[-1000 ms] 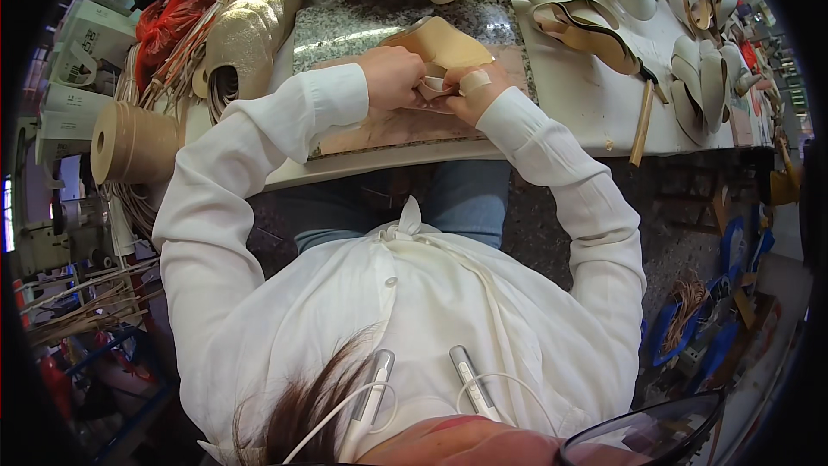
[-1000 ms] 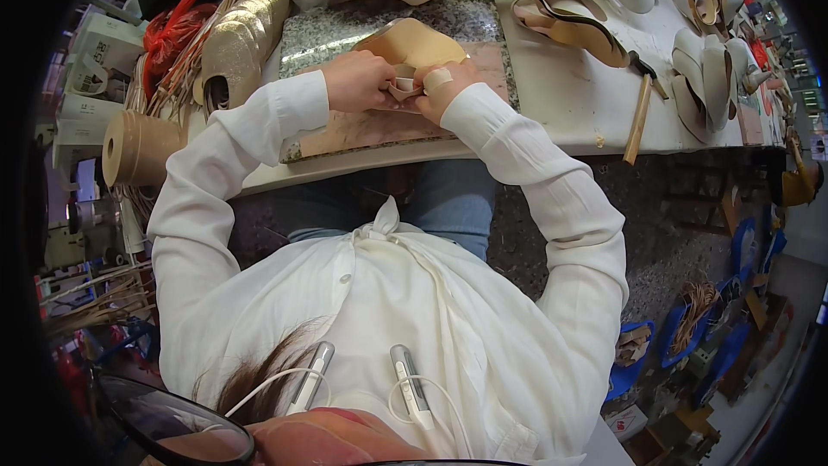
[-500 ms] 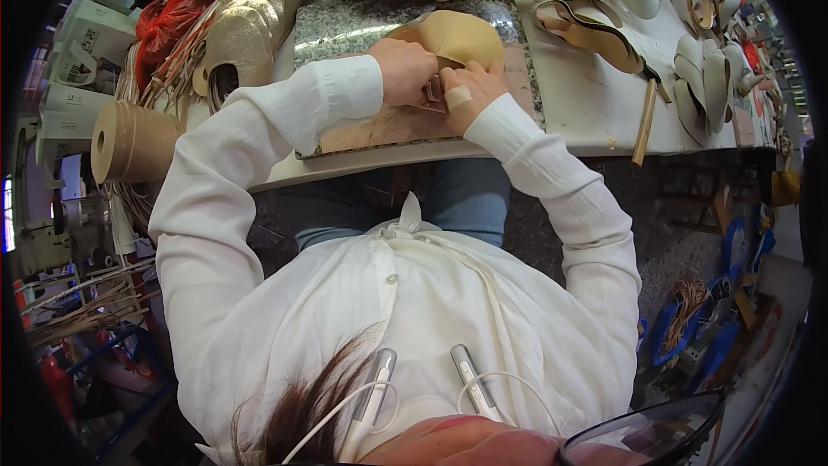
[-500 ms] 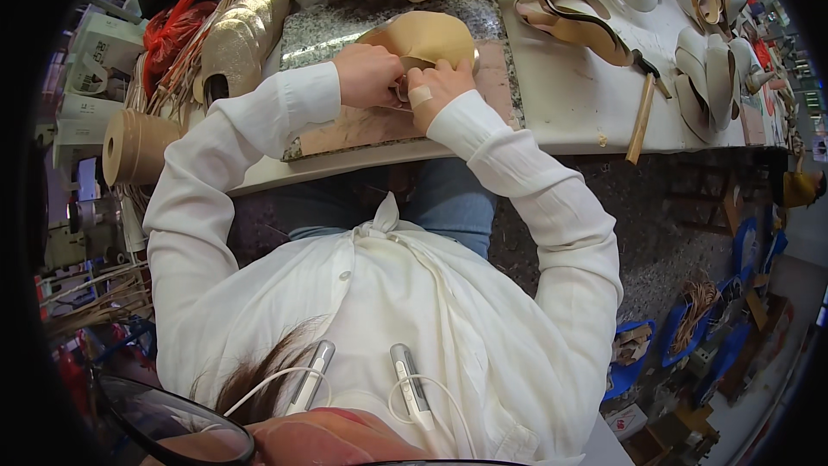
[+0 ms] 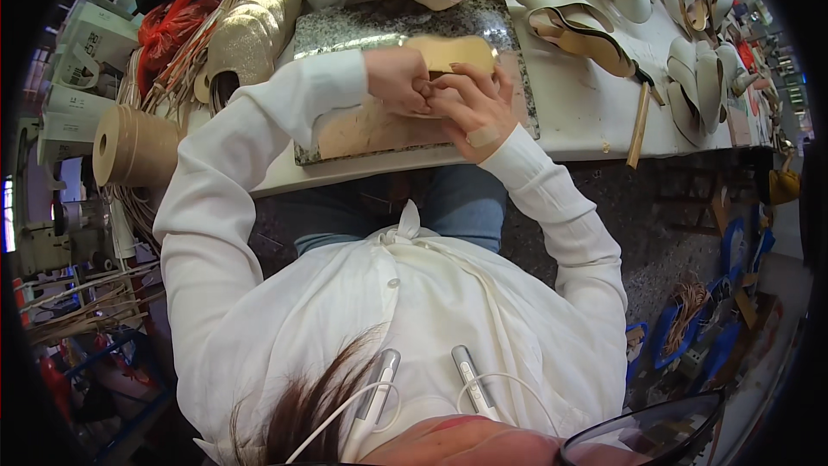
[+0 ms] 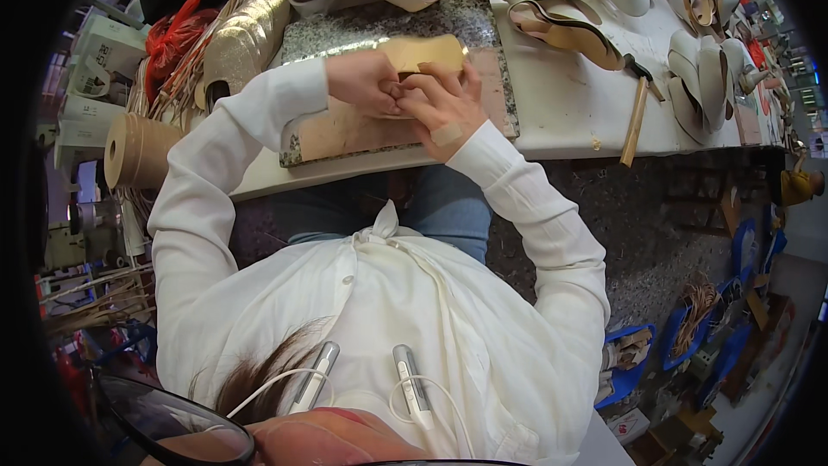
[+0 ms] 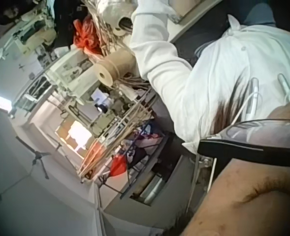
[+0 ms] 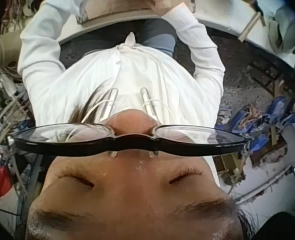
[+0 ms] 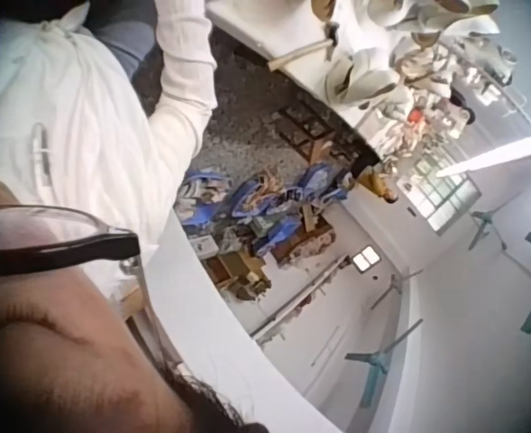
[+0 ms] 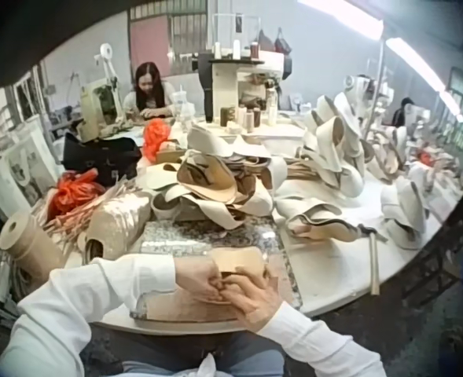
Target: Assembling shoe components by applying adhesive and fitting the upper and insole together at a workbench.
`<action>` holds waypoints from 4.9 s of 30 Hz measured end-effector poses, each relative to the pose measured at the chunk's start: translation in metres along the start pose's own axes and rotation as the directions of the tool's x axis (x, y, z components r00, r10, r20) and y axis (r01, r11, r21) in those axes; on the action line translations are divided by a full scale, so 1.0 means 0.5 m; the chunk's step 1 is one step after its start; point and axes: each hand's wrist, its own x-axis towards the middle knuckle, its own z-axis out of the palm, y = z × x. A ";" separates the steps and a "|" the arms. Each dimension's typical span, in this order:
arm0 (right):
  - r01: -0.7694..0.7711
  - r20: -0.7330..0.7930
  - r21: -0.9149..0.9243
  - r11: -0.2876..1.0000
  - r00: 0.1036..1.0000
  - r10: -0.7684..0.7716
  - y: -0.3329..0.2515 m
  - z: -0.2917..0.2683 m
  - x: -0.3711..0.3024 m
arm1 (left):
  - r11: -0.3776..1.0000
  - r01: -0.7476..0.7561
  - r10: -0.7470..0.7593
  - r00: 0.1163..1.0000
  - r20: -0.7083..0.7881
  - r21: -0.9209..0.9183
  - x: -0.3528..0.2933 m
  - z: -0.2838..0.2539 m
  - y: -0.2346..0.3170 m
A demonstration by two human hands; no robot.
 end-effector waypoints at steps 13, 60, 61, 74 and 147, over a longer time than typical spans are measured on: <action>0.072 -0.190 0.639 0.766 0.979 0.067 -0.002 -0.172 0.082 | 0.387 -0.440 0.300 0.891 -0.340 -0.810 -0.170 -0.028 0.037; 0.196 0.304 -0.256 0.947 0.946 -0.114 0.015 0.021 -0.005 | 0.845 0.072 0.017 0.987 -0.161 0.531 0.018 0.037 0.003; 0.162 0.320 -0.236 0.958 0.944 -0.081 0.015 0.024 -0.005 | 0.840 0.079 0.010 0.987 -0.161 0.537 0.019 0.037 0.002; 0.119 0.544 -0.221 0.968 0.839 0.021 0.017 0.014 0.038 | 0.790 0.114 0.071 0.959 -0.276 0.602 -0.010 0.047 0.027; 0.148 0.377 -0.185 0.972 0.924 -0.069 0.006 0.095 0.045 | 0.843 0.365 -0.224 0.906 -0.359 0.395 -0.089 0.049 -0.078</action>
